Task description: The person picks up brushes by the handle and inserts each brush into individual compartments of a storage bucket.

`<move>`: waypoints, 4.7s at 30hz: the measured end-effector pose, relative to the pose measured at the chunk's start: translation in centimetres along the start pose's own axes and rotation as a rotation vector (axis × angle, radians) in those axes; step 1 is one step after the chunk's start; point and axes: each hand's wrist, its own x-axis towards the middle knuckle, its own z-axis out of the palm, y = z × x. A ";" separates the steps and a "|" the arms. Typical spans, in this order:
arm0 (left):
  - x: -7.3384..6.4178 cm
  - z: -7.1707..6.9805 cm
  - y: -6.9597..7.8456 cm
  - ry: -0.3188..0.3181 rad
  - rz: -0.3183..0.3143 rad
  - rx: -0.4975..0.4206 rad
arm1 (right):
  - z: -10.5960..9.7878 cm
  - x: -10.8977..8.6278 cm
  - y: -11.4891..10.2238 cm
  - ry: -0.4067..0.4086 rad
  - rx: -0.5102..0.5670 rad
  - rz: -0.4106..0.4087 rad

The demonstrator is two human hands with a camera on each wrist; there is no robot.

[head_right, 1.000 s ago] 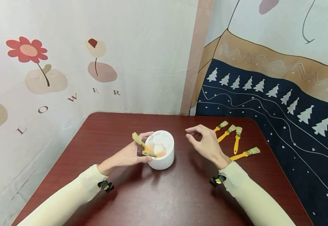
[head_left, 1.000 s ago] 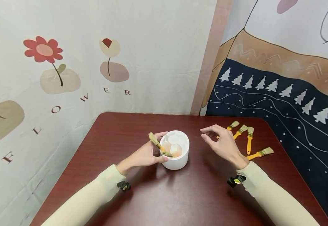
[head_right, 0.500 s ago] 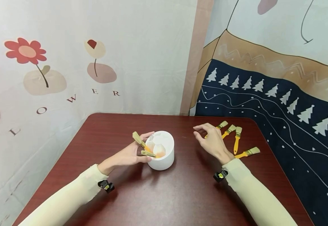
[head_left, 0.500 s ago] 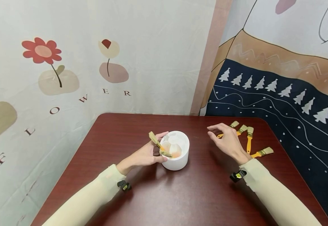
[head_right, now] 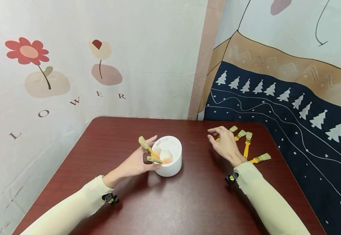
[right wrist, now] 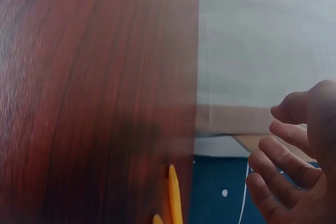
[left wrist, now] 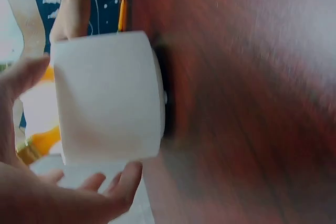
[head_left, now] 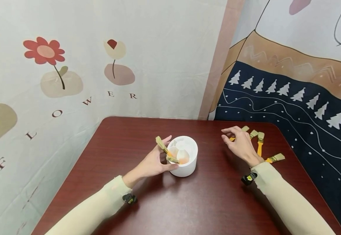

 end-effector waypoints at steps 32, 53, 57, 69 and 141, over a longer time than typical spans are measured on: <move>-1.8 3.9 1.2 0.338 -0.010 0.199 | 0.0 1.6 5.5 -0.082 -0.141 0.134; -1.6 4.6 1.3 0.370 -0.004 0.283 | 0.8 1.3 6.7 -0.088 -0.180 0.135; -1.6 4.4 1.4 0.351 0.008 0.292 | 0.9 1.2 6.9 -0.088 -0.170 0.128; -1.7 3.6 1.5 0.297 0.021 0.309 | 0.7 1.3 6.6 -0.138 -0.164 0.112; -0.7 1.3 1.9 0.104 -0.006 0.218 | 2.3 4.1 3.4 -0.144 -0.070 0.296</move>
